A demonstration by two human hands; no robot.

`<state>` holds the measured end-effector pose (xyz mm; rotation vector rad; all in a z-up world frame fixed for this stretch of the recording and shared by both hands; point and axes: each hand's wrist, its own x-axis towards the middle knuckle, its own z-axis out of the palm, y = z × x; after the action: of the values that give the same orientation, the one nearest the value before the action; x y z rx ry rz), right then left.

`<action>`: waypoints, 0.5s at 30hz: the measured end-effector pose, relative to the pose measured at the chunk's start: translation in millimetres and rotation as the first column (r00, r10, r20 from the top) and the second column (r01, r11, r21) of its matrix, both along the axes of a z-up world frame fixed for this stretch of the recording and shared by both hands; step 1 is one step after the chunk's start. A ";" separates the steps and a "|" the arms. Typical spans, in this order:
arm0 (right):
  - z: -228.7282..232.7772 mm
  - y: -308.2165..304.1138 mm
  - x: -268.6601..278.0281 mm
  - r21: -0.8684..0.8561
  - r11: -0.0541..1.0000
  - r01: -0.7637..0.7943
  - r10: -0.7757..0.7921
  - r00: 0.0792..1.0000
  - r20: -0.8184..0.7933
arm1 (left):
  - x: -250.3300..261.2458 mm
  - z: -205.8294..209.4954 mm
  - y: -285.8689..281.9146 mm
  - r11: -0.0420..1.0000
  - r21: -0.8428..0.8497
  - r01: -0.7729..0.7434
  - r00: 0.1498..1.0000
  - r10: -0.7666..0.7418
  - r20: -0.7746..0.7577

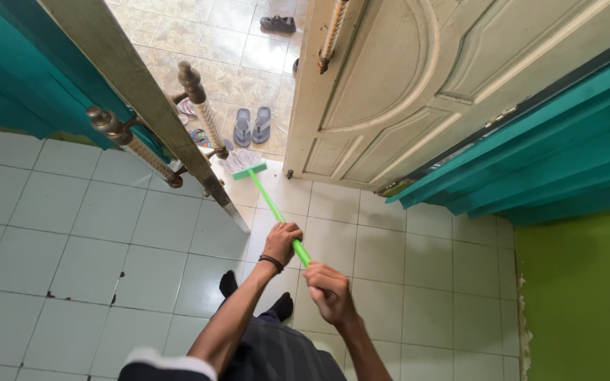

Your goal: The person mops the tiled floor using a mop with a green handle, pushing and pulling it across the tiles and near the base of a white double door.

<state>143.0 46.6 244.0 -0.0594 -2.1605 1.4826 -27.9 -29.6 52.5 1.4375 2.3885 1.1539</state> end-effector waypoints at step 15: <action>100.2 -83.5 26.9 -0.315 0.915 0.253 -0.387 0.776 -0.498 | 41.3 183.4 -81.8 0.845 0.124 0.520 0.770 -0.527 0.359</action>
<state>169.9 -36.8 344.2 -0.0695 -1.4231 1.3334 13.4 -111.4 235.9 1.5662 1.5707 1.1622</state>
